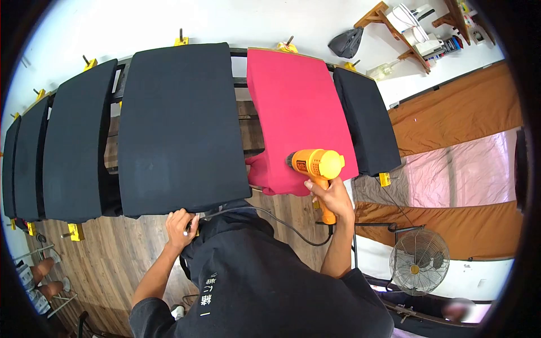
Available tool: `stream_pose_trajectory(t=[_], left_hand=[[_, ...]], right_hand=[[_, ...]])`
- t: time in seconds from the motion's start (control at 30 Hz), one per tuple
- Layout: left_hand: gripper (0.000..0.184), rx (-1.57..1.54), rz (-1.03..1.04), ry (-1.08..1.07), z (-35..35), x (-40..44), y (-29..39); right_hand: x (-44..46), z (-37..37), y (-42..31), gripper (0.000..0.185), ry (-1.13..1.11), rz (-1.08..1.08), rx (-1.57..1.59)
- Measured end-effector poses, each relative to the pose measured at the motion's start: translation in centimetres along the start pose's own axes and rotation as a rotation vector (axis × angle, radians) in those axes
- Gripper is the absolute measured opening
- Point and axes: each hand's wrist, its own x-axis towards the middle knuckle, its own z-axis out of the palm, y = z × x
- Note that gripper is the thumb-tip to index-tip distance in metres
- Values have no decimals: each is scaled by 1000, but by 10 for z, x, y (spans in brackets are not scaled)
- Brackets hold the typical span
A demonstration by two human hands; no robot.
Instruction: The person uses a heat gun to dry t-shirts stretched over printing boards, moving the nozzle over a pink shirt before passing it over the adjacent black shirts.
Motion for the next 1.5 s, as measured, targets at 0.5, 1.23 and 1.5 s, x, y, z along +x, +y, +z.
stream_pose_trajectory(t=[0.5, 1.23, 1.5], left_hand=[[17, 28, 6, -21, 1, 2, 1], [17, 20, 17, -50, 0, 3, -2], [19, 17, 21, -41, -1, 5, -4]], right_hand=[[-22, -8, 9, 31, -28, 32, -37], [-30, -5, 7, 37, -44, 63, -21], [-11, 3, 1, 30, 1, 27, 3]])
